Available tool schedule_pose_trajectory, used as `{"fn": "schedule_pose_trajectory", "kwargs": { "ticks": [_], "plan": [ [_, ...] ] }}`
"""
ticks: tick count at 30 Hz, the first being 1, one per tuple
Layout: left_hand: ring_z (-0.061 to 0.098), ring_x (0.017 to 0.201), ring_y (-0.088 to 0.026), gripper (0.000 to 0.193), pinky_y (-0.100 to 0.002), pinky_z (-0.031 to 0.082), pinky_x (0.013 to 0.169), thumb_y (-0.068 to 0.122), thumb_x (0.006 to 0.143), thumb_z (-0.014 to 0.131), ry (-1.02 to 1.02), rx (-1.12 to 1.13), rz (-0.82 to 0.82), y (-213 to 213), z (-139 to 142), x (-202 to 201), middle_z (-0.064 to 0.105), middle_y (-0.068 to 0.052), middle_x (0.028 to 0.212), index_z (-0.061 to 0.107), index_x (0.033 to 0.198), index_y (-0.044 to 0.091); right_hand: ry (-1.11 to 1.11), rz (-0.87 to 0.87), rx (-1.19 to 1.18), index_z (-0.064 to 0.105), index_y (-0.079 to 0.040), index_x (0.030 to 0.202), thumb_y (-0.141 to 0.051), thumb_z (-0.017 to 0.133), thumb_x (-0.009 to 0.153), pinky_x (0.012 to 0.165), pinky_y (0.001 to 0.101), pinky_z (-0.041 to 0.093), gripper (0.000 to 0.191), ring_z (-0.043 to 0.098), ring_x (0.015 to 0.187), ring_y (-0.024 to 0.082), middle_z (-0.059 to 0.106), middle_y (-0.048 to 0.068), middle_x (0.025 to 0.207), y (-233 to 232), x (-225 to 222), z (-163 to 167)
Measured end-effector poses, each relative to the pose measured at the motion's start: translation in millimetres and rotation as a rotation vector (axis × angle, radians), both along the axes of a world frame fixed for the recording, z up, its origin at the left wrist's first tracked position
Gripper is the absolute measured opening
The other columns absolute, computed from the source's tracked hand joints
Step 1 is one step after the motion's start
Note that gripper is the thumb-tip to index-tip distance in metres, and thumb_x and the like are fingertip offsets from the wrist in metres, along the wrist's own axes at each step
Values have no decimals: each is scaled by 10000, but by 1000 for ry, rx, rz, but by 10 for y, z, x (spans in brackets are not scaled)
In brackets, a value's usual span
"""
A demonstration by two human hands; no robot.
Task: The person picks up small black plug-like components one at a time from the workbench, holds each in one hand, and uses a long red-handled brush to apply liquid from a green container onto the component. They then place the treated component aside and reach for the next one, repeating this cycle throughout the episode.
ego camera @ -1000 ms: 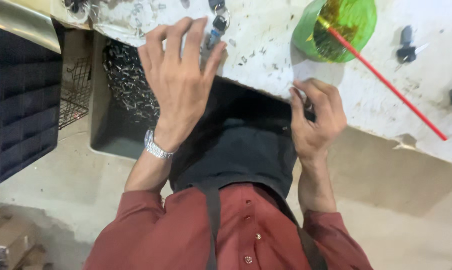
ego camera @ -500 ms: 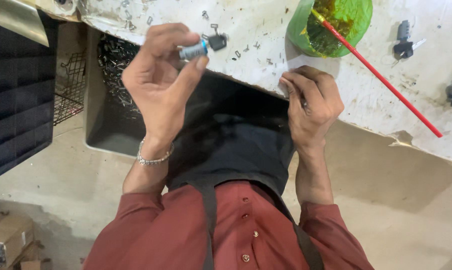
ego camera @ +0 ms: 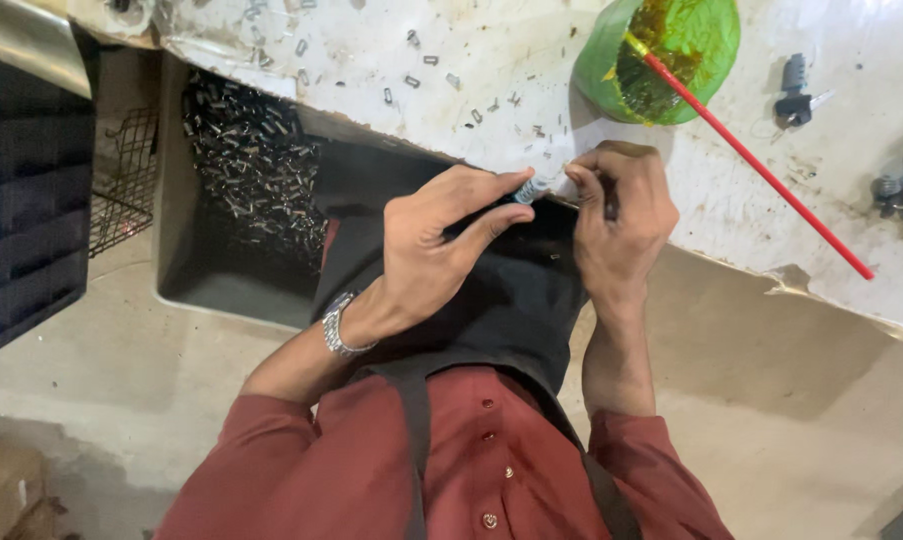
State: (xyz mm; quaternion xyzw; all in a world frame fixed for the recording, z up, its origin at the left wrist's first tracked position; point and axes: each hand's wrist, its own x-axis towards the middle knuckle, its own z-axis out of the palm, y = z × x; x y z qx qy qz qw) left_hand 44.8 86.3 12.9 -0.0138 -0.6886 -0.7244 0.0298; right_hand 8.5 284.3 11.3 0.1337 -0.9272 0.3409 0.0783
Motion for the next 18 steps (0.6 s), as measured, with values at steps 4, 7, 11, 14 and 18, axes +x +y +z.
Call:
{"fn": "schedule_pose_trajectory", "kwargs": {
  "ticks": [4, 7, 11, 14, 18],
  "plan": [
    [720, 957, -166, 319, -281, 586, 874, -8, 922, 818, 91, -135, 72, 9, 24, -29, 752, -102, 1077, 711, 1222, 17, 73, 32, 151, 627, -29, 1093, 25, 721, 1005, 767, 421, 513, 140, 645, 892, 334, 635, 137, 1042, -9, -14, -19],
    [730, 955, -180, 311, -287, 594, 878, 7, 910, 816, 54, -112, 95, 12, 58, -33, 739, -106, 1061, 701, 1199, 13, 102, 47, 149, 606, -25, 1127, 20, 689, 1067, 781, 429, 503, 111, 637, 921, 348, 627, 140, 1076, -6, -59, -21],
    [740, 924, -177, 300, -284, 591, 838, 0, 916, 816, 50, -172, 87, 11, 76, -29, 748, -98, 1040, 715, 1197, 21, 39, -21, -99, 639, 9, 1092, 37, 736, 1037, 750, 350, 514, 116, 631, 861, 260, 651, 136, 1026, 27, -2, 25],
    [730, 935, -194, 322, -289, 594, 832, 6, 903, 833, 151, -227, 100, 37, 62, -15, 742, -91, 1038, 719, 1202, 36, -64, -133, -484, 684, 28, 1109, 64, 730, 1032, 730, 254, 508, 97, 646, 879, 162, 715, 136, 1068, 44, 197, 59],
    [723, 920, -207, 334, -296, 596, 816, 4, 877, 848, 159, -200, 23, 149, 34, 17, 739, -92, 1025, 719, 1184, 25, -143, -230, -772, 697, 10, 1050, 57, 726, 997, 619, 177, 485, 76, 615, 749, 75, 731, 137, 1082, 11, 433, -11]
  ]
}}
